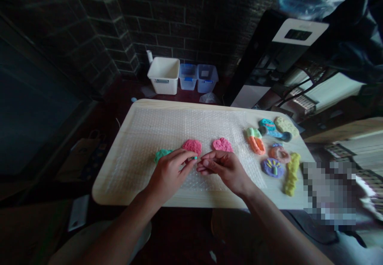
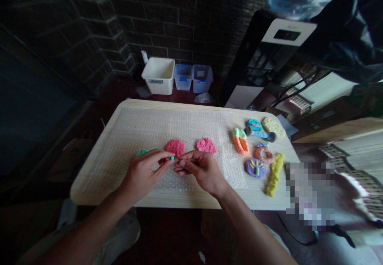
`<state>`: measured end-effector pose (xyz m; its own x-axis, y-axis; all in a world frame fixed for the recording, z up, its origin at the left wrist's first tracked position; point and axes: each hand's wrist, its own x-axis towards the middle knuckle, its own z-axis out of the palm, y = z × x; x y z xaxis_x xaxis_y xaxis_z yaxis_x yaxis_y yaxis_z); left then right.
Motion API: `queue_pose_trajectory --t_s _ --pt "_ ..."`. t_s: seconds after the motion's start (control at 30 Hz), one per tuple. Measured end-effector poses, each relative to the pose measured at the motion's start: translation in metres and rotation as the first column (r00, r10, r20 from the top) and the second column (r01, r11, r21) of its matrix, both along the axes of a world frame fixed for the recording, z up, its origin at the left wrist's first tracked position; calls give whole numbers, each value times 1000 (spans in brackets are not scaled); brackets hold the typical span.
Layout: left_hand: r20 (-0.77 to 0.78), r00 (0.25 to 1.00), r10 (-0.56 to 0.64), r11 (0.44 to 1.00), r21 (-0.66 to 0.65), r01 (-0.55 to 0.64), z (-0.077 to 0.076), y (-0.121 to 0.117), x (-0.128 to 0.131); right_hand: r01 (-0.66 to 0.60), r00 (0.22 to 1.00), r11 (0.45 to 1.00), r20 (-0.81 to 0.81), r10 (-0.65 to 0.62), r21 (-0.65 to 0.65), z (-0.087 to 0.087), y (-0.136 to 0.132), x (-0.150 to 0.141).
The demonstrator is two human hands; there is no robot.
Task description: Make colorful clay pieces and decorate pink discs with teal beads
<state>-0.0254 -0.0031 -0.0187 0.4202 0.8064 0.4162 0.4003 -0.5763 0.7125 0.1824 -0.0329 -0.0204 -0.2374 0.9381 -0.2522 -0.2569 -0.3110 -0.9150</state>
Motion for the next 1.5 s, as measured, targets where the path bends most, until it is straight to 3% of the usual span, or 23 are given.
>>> queue_pose_trajectory --t_s 0.27,0.53,0.8,1.07,1.4,1.5 --pt "-4 1000 0 1000 8 0 -1 0 -1 53 998 994 20 -55 99 0 0 1" --pt "-6 1000 2 1000 8 -2 -2 1 -2 -59 998 990 28 56 126 3 -1 -1" --pt "-16 1000 -6 1000 -11 6 -4 0 -3 16 998 991 58 -24 134 2 -1 -1" --pt "-58 998 -27 999 -27 25 -4 1 -2 -20 1000 1000 -23 20 3 2 0 -3" --pt "-62 998 -11 1000 -25 10 -5 3 -5 108 994 992 3 -108 62 1 0 1" --pt "-63 998 -13 1000 -22 11 -4 3 -5 98 995 995 -12 -98 12 1 1 1"
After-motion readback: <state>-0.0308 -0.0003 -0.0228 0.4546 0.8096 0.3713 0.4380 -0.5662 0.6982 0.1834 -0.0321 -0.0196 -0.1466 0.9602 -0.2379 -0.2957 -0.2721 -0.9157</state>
